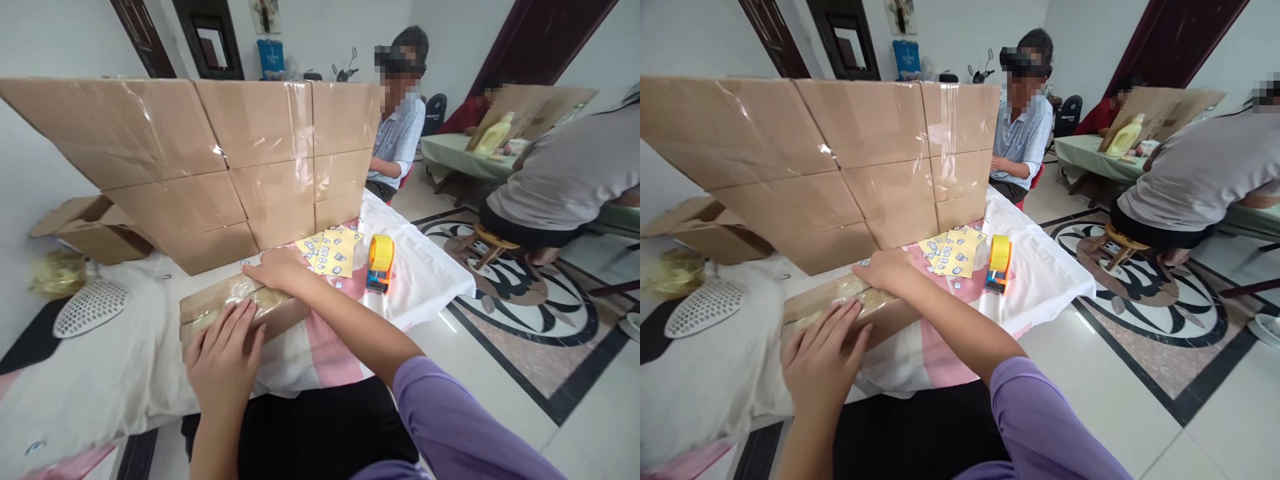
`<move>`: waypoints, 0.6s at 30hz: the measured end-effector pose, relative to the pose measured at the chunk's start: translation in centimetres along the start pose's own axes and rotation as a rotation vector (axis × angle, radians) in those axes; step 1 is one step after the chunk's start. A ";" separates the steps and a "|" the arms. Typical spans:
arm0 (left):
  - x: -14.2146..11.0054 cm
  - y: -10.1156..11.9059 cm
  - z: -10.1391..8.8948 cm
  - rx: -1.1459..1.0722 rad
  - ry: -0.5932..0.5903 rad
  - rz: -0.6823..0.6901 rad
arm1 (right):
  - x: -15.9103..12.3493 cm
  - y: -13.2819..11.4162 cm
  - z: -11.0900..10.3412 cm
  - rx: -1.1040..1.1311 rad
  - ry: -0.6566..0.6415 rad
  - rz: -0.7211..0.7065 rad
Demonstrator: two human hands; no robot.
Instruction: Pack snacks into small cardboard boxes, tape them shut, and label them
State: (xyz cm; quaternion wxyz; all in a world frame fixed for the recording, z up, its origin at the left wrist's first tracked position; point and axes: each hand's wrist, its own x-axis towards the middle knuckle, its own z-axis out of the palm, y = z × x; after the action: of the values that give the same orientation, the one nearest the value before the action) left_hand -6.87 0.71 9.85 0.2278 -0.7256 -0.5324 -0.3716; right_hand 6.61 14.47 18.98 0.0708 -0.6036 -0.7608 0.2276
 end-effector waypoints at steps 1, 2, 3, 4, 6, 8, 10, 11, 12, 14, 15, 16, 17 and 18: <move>-0.1 0.0 0.2 0.003 0.020 -0.004 | 0.0 0.0 -0.1 0.008 -0.015 0.003; -0.3 0.1 0.4 0.010 0.037 -0.004 | 0.0 0.0 -0.1 0.014 -0.027 0.001; -0.4 0.1 0.5 0.019 0.053 0.000 | 0.0 0.0 -0.1 0.017 -0.036 -0.005; -0.5 0.1 0.7 0.029 0.066 0.007 | 0.0 0.0 -0.2 0.017 -0.041 -0.007; -0.6 0.1 0.9 0.042 0.081 0.022 | 0.0 0.0 -0.2 0.017 -0.041 -0.004; -0.6 0.1 1.0 0.048 0.090 0.028 | 0.0 0.2 -0.2 0.030 -0.027 0.011; -0.7 -0.1 1.1 0.047 0.090 0.027 | -0.1 0.3 -0.1 0.052 0.028 0.014; -0.8 -0.2 1.1 0.045 0.093 0.030 | -0.1 0.4 0.0 0.061 0.063 0.011; -0.8 -0.3 1.2 0.045 0.098 0.037 | -0.2 0.5 0.2 0.069 0.098 0.006; -0.9 -0.4 1.2 0.054 0.120 0.056 | -0.5 0.6 0.7 0.084 0.143 -0.011; -1.0 -0.4 1.2 0.060 0.136 0.065 | -0.7 0.8 0.8 0.098 0.154 -0.019; -1.0 -0.4 1.2 0.068 0.149 0.073 | -0.9 1.1 0.8 0.107 0.180 -0.036; -1.1 -0.3 1.2 0.075 0.157 0.077 | -0.9 1.6 0.6 0.097 0.233 -0.058; -1.1 -0.3 1.1 0.078 0.156 0.077 | -0.9 2.5 0.1 0.058 0.302 -0.080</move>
State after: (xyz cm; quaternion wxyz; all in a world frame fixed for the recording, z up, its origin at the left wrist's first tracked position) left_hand -6.99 0.98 8.29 0.3109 -0.7051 -0.4987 -0.3969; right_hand 8.99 13.98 17.96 0.2106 -0.5981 -0.7580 0.1532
